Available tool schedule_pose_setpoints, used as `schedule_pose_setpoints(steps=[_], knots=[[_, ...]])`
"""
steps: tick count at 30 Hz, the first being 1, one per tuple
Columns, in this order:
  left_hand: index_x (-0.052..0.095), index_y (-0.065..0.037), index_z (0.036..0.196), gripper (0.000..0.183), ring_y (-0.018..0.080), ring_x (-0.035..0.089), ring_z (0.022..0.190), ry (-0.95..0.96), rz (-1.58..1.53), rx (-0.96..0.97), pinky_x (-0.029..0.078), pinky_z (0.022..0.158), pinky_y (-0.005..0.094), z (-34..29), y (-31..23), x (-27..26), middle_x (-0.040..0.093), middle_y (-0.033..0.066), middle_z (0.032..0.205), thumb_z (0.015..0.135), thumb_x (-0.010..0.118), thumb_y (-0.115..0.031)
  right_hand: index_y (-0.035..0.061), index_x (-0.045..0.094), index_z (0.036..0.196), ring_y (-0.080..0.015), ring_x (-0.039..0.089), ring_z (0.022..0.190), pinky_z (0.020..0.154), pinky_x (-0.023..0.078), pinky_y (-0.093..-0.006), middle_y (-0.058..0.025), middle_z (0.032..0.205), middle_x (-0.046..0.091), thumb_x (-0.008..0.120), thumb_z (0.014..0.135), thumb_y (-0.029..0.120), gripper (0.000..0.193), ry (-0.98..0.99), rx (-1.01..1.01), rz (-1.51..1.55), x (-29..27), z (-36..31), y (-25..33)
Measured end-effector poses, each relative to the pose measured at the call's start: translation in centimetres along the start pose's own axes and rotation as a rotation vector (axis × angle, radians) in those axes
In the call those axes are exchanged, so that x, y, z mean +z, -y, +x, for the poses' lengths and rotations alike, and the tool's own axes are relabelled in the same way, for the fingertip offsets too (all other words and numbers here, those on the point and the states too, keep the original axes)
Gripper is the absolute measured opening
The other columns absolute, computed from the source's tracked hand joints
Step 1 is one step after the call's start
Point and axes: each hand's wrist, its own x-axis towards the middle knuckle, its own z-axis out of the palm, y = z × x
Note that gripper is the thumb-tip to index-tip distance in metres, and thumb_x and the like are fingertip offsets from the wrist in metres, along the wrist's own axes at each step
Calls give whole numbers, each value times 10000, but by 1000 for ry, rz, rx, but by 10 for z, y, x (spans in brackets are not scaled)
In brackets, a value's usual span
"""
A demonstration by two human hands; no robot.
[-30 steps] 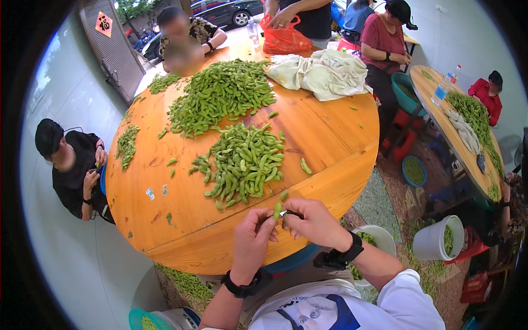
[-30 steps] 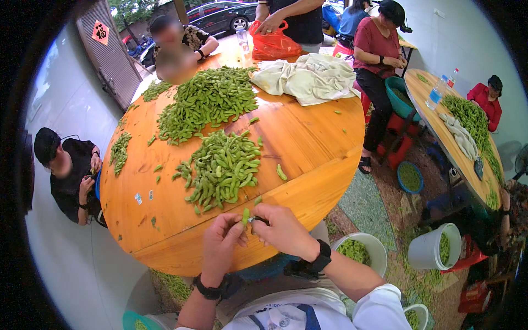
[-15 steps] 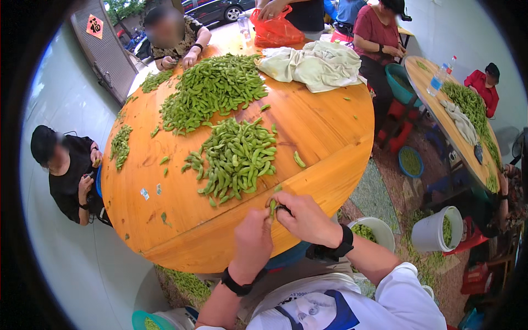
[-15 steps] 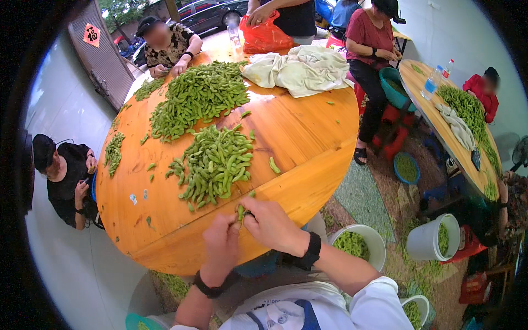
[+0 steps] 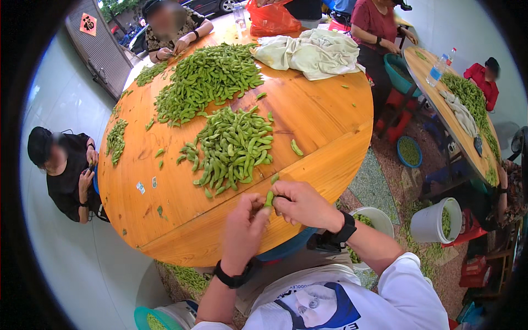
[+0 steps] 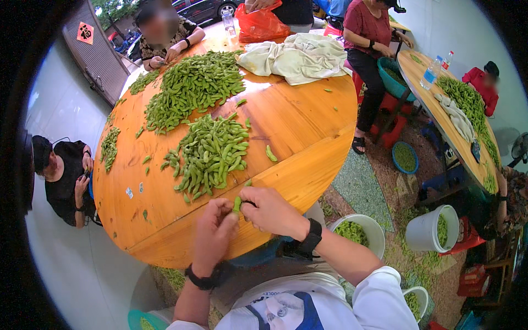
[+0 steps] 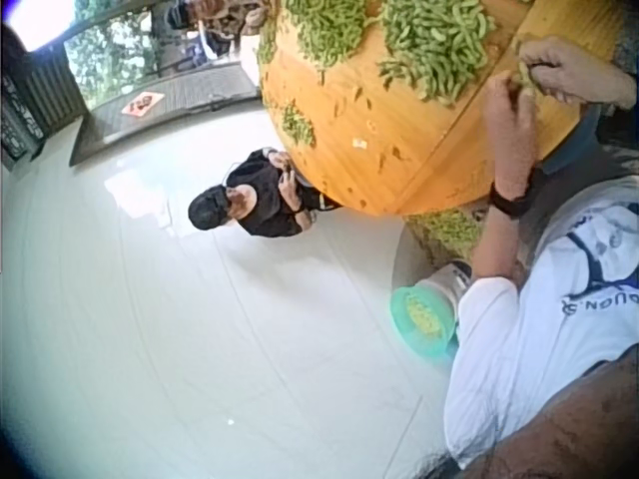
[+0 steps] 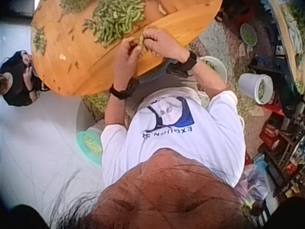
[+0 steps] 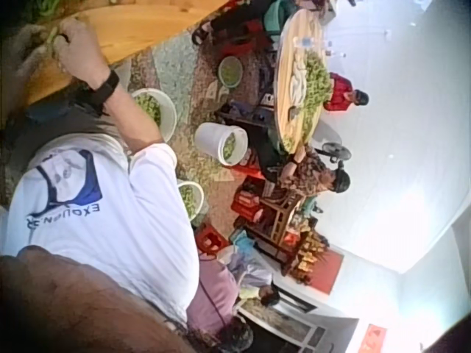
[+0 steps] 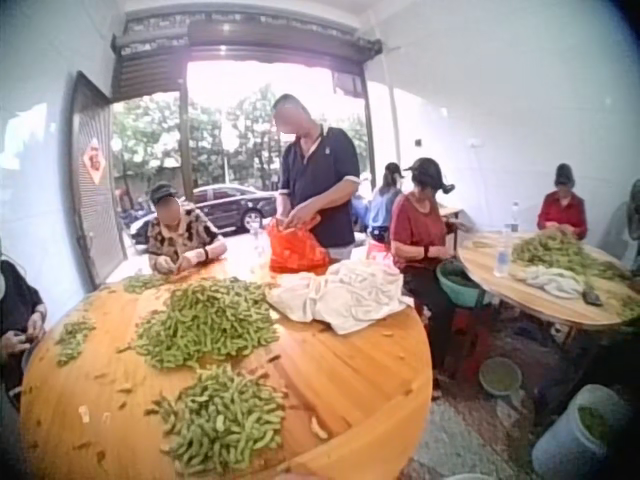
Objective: The person is peeling edamame pods and collecting the beans in a bucket.
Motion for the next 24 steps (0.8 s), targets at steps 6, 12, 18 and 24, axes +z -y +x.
schedule_pose_setpoints(steps=[6,12,18,24], knots=[[585,11,1050,197,320,608,726,-151,892,609,495,640,375,-3,1,2,594,168,837,872,649,-47,23,553,862,-55,540,545,491,461,-226,9,671,544,516,924,94,102,-54,-75,-61,4,0,0],[601,4,1037,156,338,602,717,-195,979,626,488,622,380,-1,2,2,594,174,828,886,622,-27,-11,563,853,-123,576,504,486,456,-299,-68,596,533,529,891,91,114,-90,-100,17,9,3,-1],[620,18,1013,153,148,596,602,-150,276,130,458,517,270,5,7,-5,633,60,771,975,569,-121,27,597,885,-72,565,518,463,466,-236,-3,628,553,528,915,117,117,-24,-18,120,5,9,-6],[626,-3,1022,149,79,571,594,-48,-160,-100,462,531,216,8,-3,-14,628,17,756,985,546,-124,32,618,917,-64,557,515,451,471,-219,1,640,565,530,931,126,129,121,109,335,-3,16,-4]])
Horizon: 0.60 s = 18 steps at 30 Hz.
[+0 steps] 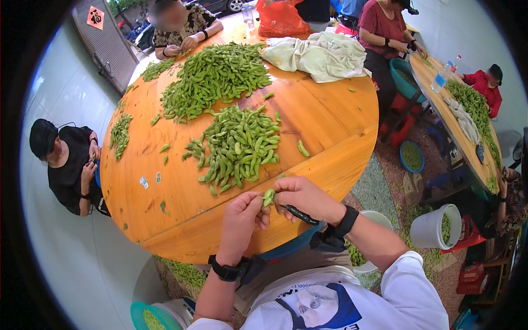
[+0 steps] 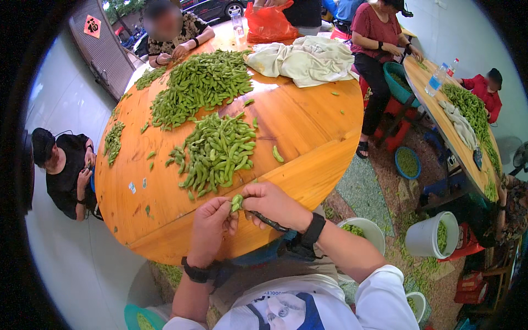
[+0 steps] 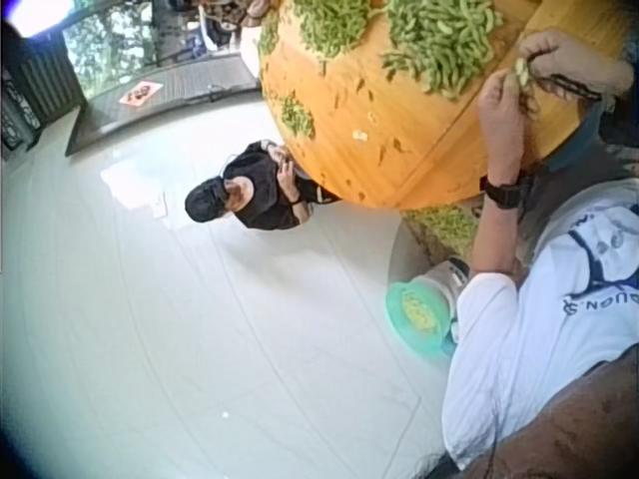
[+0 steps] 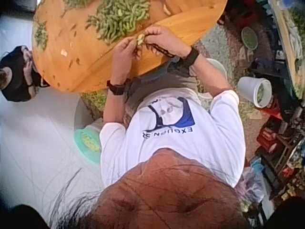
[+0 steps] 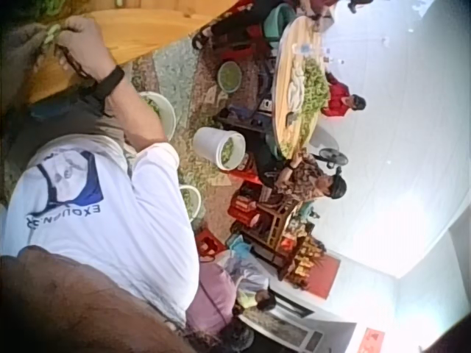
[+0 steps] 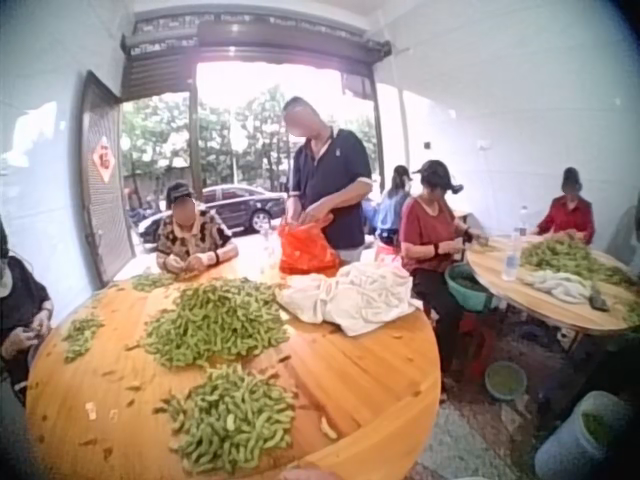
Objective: The person is peeling edamame pods and collecting the beans in a bucket.
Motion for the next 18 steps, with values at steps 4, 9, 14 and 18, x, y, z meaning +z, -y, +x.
schedule_pose_setpoints(steps=[4,9,14,18], knots=[[618,11,1063,161,88,590,623,56,75,-14,481,551,220,0,-1,-2,633,20,787,978,527,-91,38,599,917,-65,565,527,465,470,-205,2,649,576,532,938,105,97,38,58,7,-6,4,-3],[613,19,1083,172,91,598,645,68,180,9,493,571,218,-3,-4,-5,639,23,815,970,530,-79,37,599,922,-63,563,523,462,469,-202,1,654,580,530,938,104,98,70,59,-16,-5,6,-2],[612,29,1057,165,85,595,644,47,180,-25,494,571,215,-2,-7,-6,632,19,796,962,536,-82,41,606,914,-60,560,523,468,468,-202,2,658,581,535,938,118,108,58,71,-49,-1,5,2],[617,33,1032,158,78,587,617,17,225,-26,482,545,214,0,-6,-3,623,18,764,954,546,-86,7,619,904,-126,585,516,464,473,-274,-58,636,598,538,896,116,136,-46,-28,-318,4,8,1]])
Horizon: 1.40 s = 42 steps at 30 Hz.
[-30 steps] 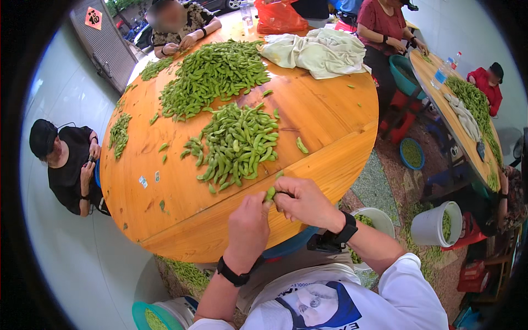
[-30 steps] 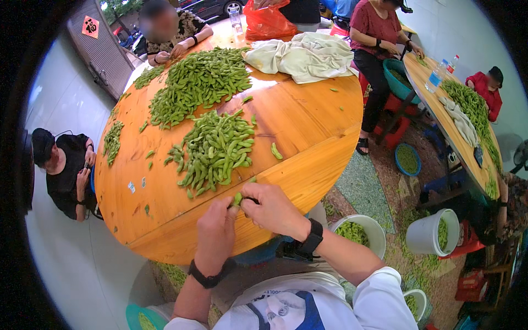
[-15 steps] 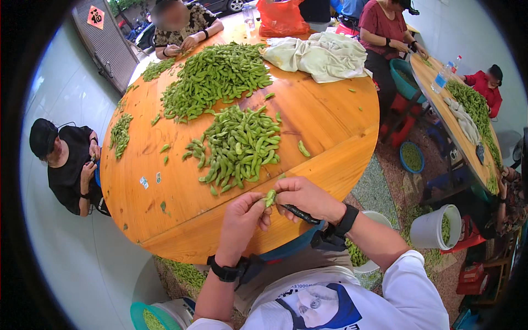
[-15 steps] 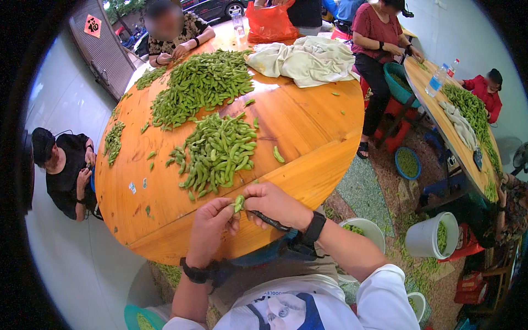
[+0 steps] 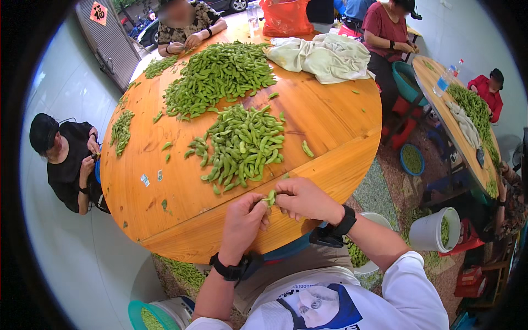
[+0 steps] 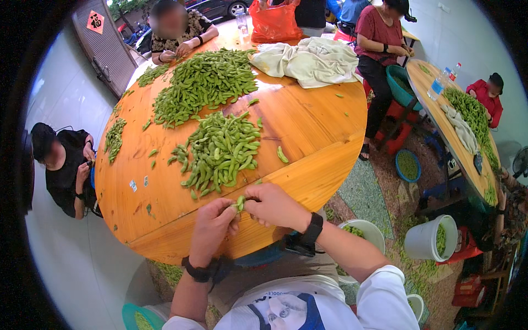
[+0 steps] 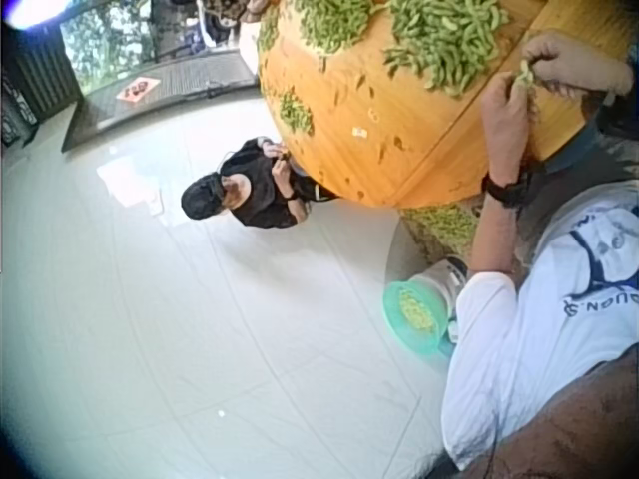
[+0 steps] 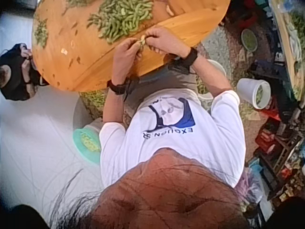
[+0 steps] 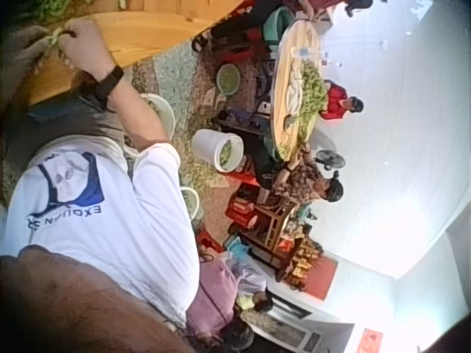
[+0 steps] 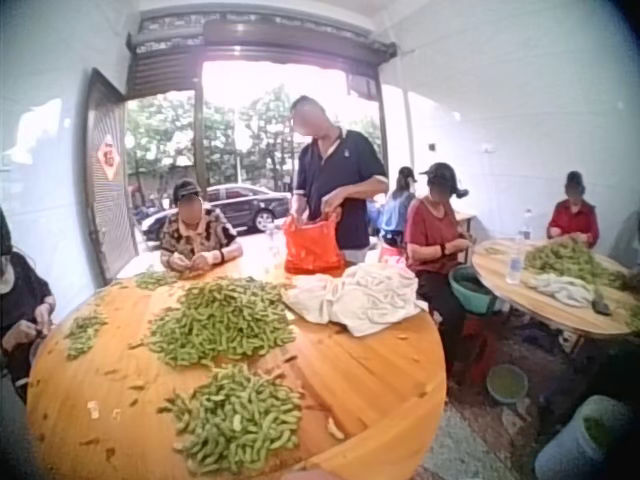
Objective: The person is peeling edamame pods and collecting the beans in a bucket.
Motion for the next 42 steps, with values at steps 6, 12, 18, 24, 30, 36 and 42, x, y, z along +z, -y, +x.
schedule_pose_setpoints(steps=[6,12,18,24,30,36,42], knots=[[638,13,991,148,64,549,551,-148,317,160,436,490,213,9,22,-4,592,0,690,943,575,-111,5,616,934,-395,628,664,617,504,-461,-223,701,632,612,857,159,173,-273,-435,-549,7,4,-5],[653,35,893,163,98,556,551,-262,556,356,429,502,265,8,17,-2,592,43,621,916,611,-122,10,626,975,-428,631,710,657,500,-494,-238,715,637,649,851,187,217,-315,-411,-637,8,1,-6],[655,31,887,143,287,602,599,-321,758,436,462,570,360,4,6,2,610,200,695,855,640,-108,12,631,991,-428,635,734,665,500,-491,-243,735,641,653,853,192,228,-309,-403,-581,8,1,-2],[655,21,888,121,406,613,746,-292,843,511,484,647,427,2,3,8,635,217,800,852,631,-92,30,622,1009,-370,638,765,673,501,-441,-186,794,641,645,833,153,216,-292,-424,-670,9,3,-4],[648,10,905,108,405,617,765,-263,877,568,482,656,443,-3,9,9,627,218,800,851,616,-78,41,608,979,-373,635,802,690,507,-465,-164,830,639,618,824,127,178,-268,-531,-785,10,4,-12],[604,-23,830,96,386,617,710,-232,902,623,479,614,459,-5,14,5,615,188,746,876,592,-106,55,586,961,-367,642,807,676,517,-466,-146,847,644,597,831,122,147,-201,-520,-816,13,3,-6],[615,-17,859,90,387,617,716,-267,974,514,477,610,459,-4,11,8,618,189,748,872,593,-103,64,584,982,-357,647,799,658,523,-459,-134,845,650,593,851,140,152,-275,-468,-872,11,5,-14]])
